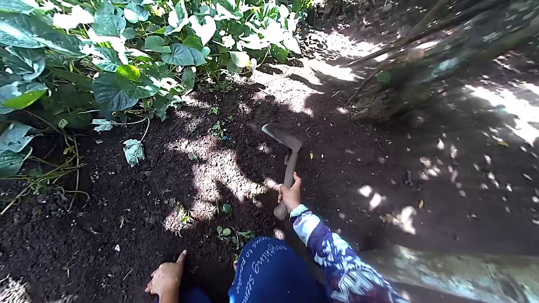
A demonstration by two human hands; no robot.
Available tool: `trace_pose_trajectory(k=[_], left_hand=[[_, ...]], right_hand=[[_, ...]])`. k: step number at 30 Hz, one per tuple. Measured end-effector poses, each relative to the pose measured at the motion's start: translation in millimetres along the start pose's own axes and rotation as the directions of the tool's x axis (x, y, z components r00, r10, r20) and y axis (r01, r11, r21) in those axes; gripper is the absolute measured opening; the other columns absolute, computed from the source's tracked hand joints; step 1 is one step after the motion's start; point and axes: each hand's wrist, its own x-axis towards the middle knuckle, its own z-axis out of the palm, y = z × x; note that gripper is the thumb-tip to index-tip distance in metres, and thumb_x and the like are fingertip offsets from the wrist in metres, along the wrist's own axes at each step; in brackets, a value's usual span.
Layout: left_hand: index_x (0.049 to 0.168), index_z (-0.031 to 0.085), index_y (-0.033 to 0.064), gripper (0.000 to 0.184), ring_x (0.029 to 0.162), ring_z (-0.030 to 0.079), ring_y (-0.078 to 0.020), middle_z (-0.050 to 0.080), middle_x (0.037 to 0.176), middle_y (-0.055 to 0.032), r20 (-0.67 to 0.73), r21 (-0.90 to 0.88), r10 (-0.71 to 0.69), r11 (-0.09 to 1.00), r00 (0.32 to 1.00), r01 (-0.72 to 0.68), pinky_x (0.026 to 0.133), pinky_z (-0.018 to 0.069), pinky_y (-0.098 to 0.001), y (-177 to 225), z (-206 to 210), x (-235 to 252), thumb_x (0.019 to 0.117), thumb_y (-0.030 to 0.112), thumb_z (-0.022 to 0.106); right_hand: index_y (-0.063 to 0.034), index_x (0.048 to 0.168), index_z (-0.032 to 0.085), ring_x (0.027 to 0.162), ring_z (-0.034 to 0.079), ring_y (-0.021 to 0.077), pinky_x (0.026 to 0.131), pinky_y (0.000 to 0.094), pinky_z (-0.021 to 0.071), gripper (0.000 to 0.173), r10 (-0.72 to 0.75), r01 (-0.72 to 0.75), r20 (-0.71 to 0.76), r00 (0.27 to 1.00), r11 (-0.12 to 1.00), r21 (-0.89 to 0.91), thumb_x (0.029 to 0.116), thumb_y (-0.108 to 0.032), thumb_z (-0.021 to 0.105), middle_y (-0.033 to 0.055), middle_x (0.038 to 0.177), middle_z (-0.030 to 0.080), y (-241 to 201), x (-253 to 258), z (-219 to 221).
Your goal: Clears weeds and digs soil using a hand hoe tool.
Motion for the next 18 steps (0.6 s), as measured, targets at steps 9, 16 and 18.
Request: trace_pose_trajectory(k=[9,16,18], left_hand=[[0.121,0.068,-0.0063,0.091,0.132,0.056,-0.0449,0.06,0.136,-0.0311,-0.003,0.014,0.018,1.0,1.0,-0.018,0.108,0.0398,-0.0663,1.7,0.5,1.2,0.0871,0.078,0.059],[0.124,0.067,-0.0068,0.092,0.134,0.054,-0.0459,0.059,0.138,-0.0315,0.003,-0.011,0.017,1.0,1.0,-0.017,0.11,0.0383,-0.0657,-0.1,-1.8,-1.3,0.087,0.077,0.06],[0.123,0.068,-0.0056,0.092,0.134,0.054,-0.0458,0.06,0.138,-0.0306,-0.007,-0.017,0.013,1.0,1.0,-0.013,0.11,0.0385,-0.0657,-0.4,1.3,1.5,0.0858,0.078,0.06]], right_hand=[[-0.0249,0.166,-0.002,0.047,0.055,0.0186,0.046,0.0368,0.0524,0.094,0.143,-0.123,0.067,0.987,0.963,-0.241,0.0979,-0.004,0.06,0.0173,0.089,0.061,71.0,-37.0,-36.6],[-0.0244,0.165,0.001,0.043,0.054,0.0185,0.043,0.0368,0.0523,0.093,-0.007,0.012,-0.153,0.988,0.999,0.031,0.0977,-0.001,0.061,0.0163,0.083,0.059,22.4,-12.7,-37.1],[-0.026,0.165,-0.002,0.044,0.055,0.0195,0.044,0.0383,0.0529,0.095,-0.012,0.009,-0.191,0.982,1.0,-0.017,0.098,-0.003,0.061,0.0179,0.086,0.06,18.8,-3.3,-27.4]])
